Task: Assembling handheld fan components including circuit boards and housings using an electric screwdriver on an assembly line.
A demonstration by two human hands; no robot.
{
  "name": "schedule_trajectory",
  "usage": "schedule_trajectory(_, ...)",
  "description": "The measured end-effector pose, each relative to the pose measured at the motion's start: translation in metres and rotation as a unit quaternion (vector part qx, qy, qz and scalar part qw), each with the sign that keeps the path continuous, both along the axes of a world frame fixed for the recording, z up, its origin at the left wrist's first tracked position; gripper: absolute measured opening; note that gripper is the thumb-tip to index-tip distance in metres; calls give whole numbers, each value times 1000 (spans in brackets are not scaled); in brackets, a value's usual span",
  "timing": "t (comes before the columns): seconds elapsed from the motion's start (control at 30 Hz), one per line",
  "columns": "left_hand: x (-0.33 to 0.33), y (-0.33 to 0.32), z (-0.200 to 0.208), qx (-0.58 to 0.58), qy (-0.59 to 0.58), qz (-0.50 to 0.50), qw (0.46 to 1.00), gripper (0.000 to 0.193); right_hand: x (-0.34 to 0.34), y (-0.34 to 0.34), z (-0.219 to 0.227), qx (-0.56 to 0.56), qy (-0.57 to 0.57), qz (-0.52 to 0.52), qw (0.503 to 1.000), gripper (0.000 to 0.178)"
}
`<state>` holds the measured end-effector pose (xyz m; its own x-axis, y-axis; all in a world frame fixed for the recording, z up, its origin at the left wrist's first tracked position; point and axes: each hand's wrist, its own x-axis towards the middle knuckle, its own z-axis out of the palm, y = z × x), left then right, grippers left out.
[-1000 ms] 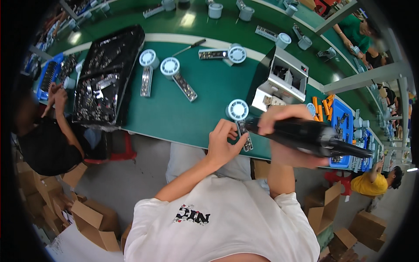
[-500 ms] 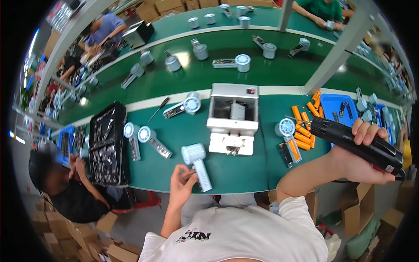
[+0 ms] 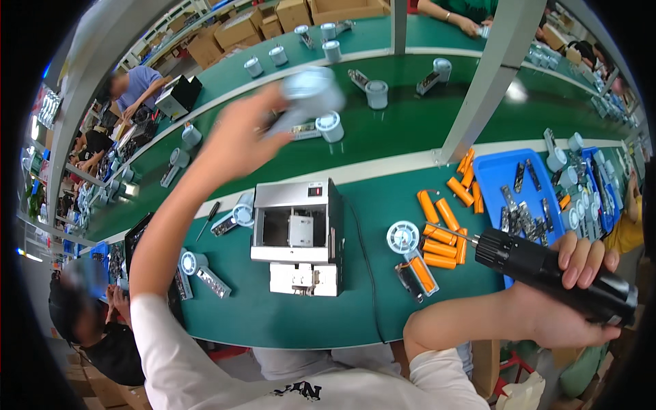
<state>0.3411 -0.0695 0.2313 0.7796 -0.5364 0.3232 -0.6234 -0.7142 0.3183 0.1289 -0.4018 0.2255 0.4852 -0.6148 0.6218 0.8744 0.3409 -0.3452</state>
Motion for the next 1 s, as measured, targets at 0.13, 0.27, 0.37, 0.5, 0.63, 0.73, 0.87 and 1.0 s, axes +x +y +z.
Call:
schedule_trajectory(0.13,107,-137,-88,187,-11,-116,975,41,-15,-8,-1,4,1,-101,995,68)
schedule_trajectory(0.27,130,-183,-164,197,-10,-123,973,47,-10,4,8,31,33,-151,988,68)
schedule_trajectory(0.37,139,-184,-152,138,102,-165,971,52,-5,3,12,27,42,-194,980,65)
schedule_trajectory(0.5,174,-187,-130,165,-82,-23,983,76,7,1,10,7,51,-217,975,61)
schedule_trajectory(0.63,224,-182,-156,240,149,41,958,107,17,4,1,5,97,-217,971,67)
schedule_trajectory(0.73,232,-191,-175,154,148,74,974,85,28,10,2,4,97,-253,963,47)
schedule_trajectory(0.87,257,-154,-120,117,170,8,978,78,16,3,7,30,90,-202,975,84)
schedule_trajectory(1.0,321,-13,-74,151,130,121,973,71,39,20,6,2,64,-71,995,80)
